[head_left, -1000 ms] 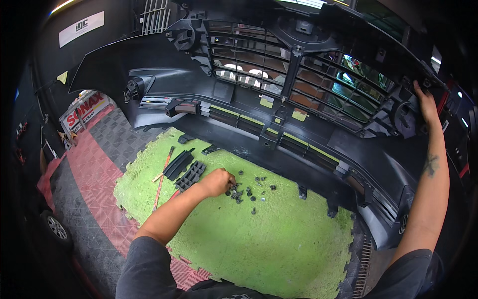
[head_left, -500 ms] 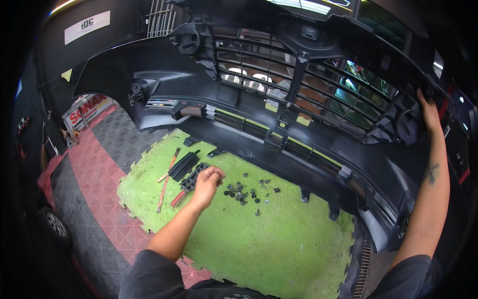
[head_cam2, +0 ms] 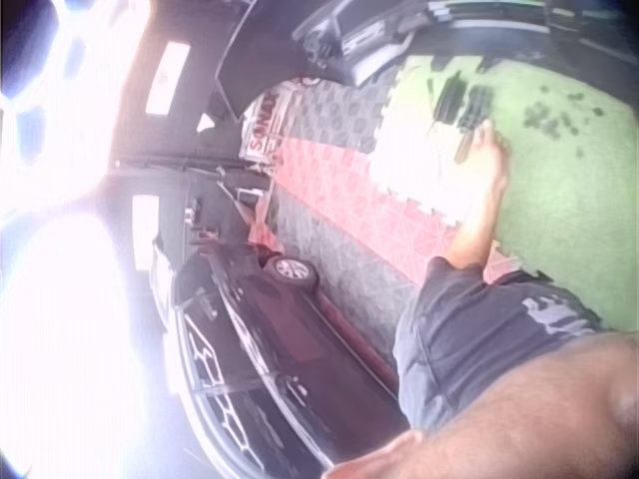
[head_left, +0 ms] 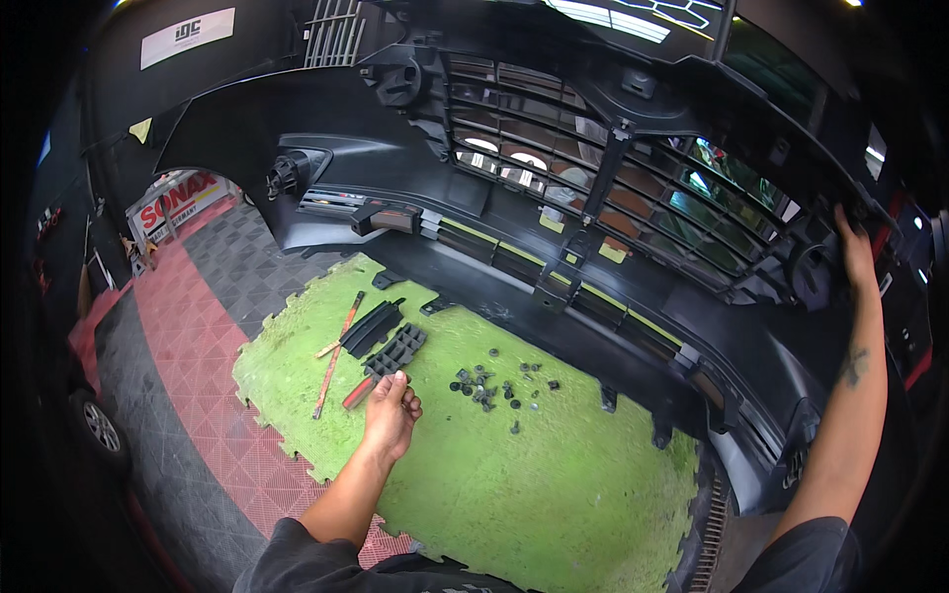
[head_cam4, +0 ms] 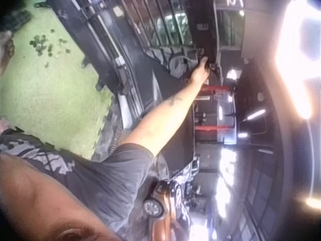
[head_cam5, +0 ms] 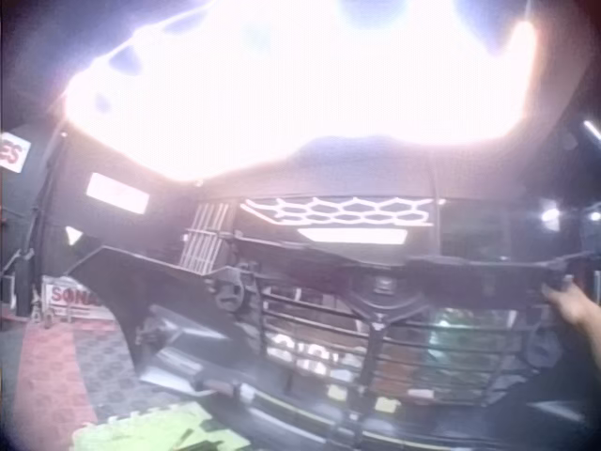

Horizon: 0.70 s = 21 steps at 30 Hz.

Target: The person assembles a car front grille by hand, inserting plastic fasteners into the grille frame and attaching a silver Toyota emblem trim piece. They repeatedly align and press the grille components together on a green mat in a workshop setting.

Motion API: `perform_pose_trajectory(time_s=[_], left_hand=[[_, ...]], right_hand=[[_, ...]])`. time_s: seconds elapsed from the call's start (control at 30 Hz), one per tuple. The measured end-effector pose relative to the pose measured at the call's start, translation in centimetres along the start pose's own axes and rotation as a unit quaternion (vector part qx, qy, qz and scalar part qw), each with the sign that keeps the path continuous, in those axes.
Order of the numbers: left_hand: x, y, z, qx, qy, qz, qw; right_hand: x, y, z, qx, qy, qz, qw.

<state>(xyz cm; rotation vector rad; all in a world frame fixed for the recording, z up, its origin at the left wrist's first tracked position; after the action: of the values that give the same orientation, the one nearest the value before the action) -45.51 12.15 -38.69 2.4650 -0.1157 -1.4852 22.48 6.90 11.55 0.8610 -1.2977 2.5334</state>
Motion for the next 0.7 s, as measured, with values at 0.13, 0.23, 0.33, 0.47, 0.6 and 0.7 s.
perform_pose_trajectory(time_s=[0.13, 0.23, 0.33, 0.47, 0.6, 0.7], left_hand=[[0.0, 0.0, 1.4, 0.008, -0.018, -0.011, 1.000], [-0.1, 0.2, 1.4, 0.000, -0.013, -0.023, 1.000], [-0.3, 0.4, 0.9, 0.011, -0.027, -0.029, 0.999], [-0.7, 0.9, 0.8, 0.025, -0.030, -0.034, 0.999], [-1.2, 1.3, 0.4, 0.054, -0.014, -0.034, 0.998], [-2.7, 0.9, -0.7, 0.082, -0.014, -0.071, 0.994]], right_hand=[[-0.2, -0.1, -0.8, 0.007, -0.021, 0.001, 1.000], [-0.4, -0.3, -0.6, 0.009, -0.030, 0.003, 1.000], [-0.8, -0.4, -0.2, 0.016, -0.046, 0.006, 0.999], [0.8, 0.9, -1.0, 0.013, -0.053, -0.002, 0.998], [0.6, 0.8, -0.6, 0.000, -0.048, -0.015, 0.999], [0.1, 0.5, 0.0, 0.019, -0.030, -0.031, 0.999]])
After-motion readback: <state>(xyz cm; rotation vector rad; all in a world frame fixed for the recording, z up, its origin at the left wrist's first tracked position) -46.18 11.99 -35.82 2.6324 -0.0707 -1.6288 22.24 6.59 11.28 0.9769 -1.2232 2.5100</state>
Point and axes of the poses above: each hand's wrist, its own y-axis away from the middle knuckle, its own z-axis out of the back of the hand, x = y × z, the point moved 6 cm from there along -y, towards the middle knuckle, and after that the axes turned 14 degrees about -y, right-handed, at the moved point
